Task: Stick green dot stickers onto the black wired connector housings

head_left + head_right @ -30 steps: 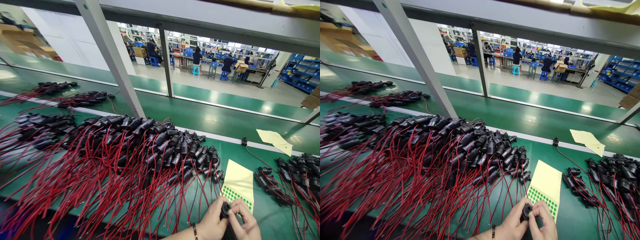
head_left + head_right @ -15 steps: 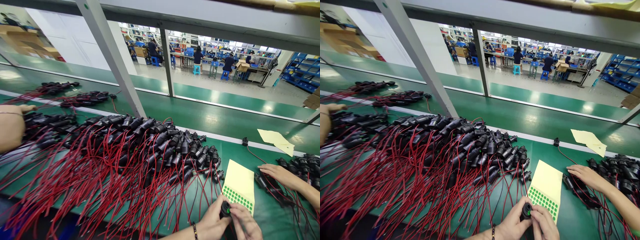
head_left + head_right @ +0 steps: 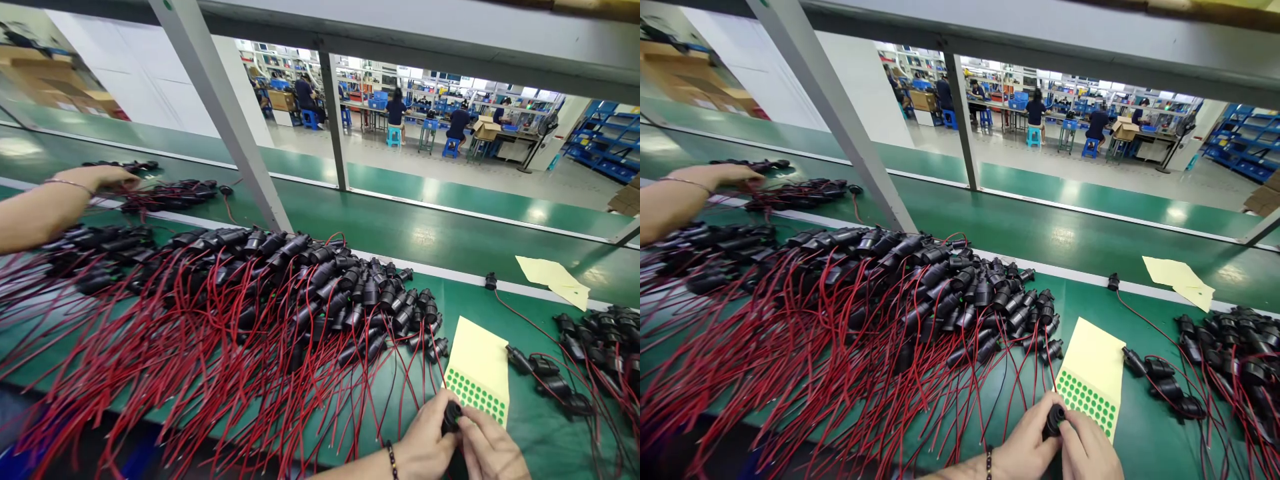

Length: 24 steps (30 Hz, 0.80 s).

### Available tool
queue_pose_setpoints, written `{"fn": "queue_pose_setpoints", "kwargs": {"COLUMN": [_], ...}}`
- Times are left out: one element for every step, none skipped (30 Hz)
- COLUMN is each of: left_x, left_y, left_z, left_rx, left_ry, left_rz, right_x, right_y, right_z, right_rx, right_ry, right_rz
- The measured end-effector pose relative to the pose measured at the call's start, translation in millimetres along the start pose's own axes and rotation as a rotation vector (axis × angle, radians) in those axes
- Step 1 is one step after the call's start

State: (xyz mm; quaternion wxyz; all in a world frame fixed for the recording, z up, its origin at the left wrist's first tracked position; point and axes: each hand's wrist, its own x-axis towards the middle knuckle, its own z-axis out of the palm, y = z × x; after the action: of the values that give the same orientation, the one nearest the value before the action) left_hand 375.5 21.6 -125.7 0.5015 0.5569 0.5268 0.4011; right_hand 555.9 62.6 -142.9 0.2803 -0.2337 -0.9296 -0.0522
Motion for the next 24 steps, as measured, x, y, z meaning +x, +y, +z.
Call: {"fn": "queue_pose_setpoints", "kwargs": {"left_x": [0.2, 0.5, 0.7, 0.9, 1.2, 1.4, 1.6, 1.8, 1.9, 1.9, 1.8, 1.6, 1.3, 1.0, 0.6, 0.2, -0.1, -0.5, -0.9, -1.2, -1.5, -1.7, -1.8, -1.8], "left_y": [-0.3, -0.6, -0.9, -1.2, -1.6, -2.0, -2.6, -3.3, -4.1, -4.8, -5.5, -5.9, -6.1, -5.9, -5.3, -4.3, -2.8, -1.1, 0.8, 2.8, 4.6, 6.2, 7.2, 7.8], "left_z": [0.2, 0.3, 0.5, 0.6, 0.7, 0.8, 0.9, 1.0, 1.1, 1.2, 1.2, 1.3, 1.3, 1.3, 1.2, 1.0, 0.7, 0.3, -0.2, -0.7, -1.1, -1.5, -1.8, -2.0], "left_rx": [0.012, 0.014, 0.009, 0.0, -0.01, -0.018, -0.024, -0.027, -0.027, -0.026, -0.023, -0.018, -0.012, -0.007, -0.002, 0.004, 0.011, 0.018, 0.025, 0.032, 0.038, 0.042, 0.043, 0.042], "left_ry": [-0.002, -0.004, -0.01, -0.016, -0.021, -0.026, -0.029, -0.03, -0.031, -0.032, -0.03, -0.024, -0.018, -0.014, -0.011, -0.011, -0.013, -0.017, -0.021, -0.025, -0.028, -0.03, -0.032, -0.033], "left_rz": [-0.007, -0.009, -0.005, 0.001, 0.009, 0.018, 0.027, 0.035, 0.044, 0.051, 0.056, 0.059, 0.06, 0.062, 0.065, 0.066, 0.065, 0.063, 0.061, 0.059, 0.059, 0.059, 0.059, 0.059], "right_x": [1.9, 3.4, 4.6, 5.5, 6.3, 7.0, 7.9, 8.9, 9.9, 10.9, 11.6, 11.9, 11.8, 11.2, 10.3, 9.3, 8.3, 7.6, 7.2, 7.3, 7.9, 8.8, 10.0, 11.1], "right_y": [-1.1, -3.1, -5.7, -8.7, -11.8, -14.7, -17.0, -18.3, -18.5, -17.6, -15.7, -13.1, -10.2, -7.3, -4.8, -2.9, -1.7, -1.2, -1.3, -2.0, -3.0, -4.3, -5.7, -7.1], "right_z": [-1.6, -3.0, -4.0, -4.7, -5.3, -5.6, -5.8, -5.9, -5.9, -5.6, -5.0, -4.1, -2.8, -1.2, 0.5, 2.2, 3.7, 5.0, 5.8, 6.1, 6.0, 5.6, 5.0, 4.5], "right_rx": [0.013, 0.045, 0.09, 0.143, 0.203, 0.26, 0.31, 0.352, 0.388, 0.416, 0.436, 0.451, 0.468, 0.479, 0.484, 0.484, 0.482, 0.477, 0.474, 0.471, 0.471, 0.469, 0.467, 0.464], "right_ry": [0.002, 0.006, 0.016, 0.034, 0.057, 0.082, 0.104, 0.118, 0.113, 0.106, 0.097, 0.091, 0.087, 0.084, 0.081, 0.078, 0.074, 0.077, 0.08, 0.089, 0.102, 0.108, 0.107, 0.097], "right_rz": [0.006, 0.023, 0.066, 0.135, 0.222, 0.314, 0.395, 0.454, 0.484, 0.482, 0.471, 0.458, 0.449, 0.441, 0.436, 0.433, 0.429, 0.426, 0.425, 0.422, 0.416, 0.412, 0.413, 0.418]}}
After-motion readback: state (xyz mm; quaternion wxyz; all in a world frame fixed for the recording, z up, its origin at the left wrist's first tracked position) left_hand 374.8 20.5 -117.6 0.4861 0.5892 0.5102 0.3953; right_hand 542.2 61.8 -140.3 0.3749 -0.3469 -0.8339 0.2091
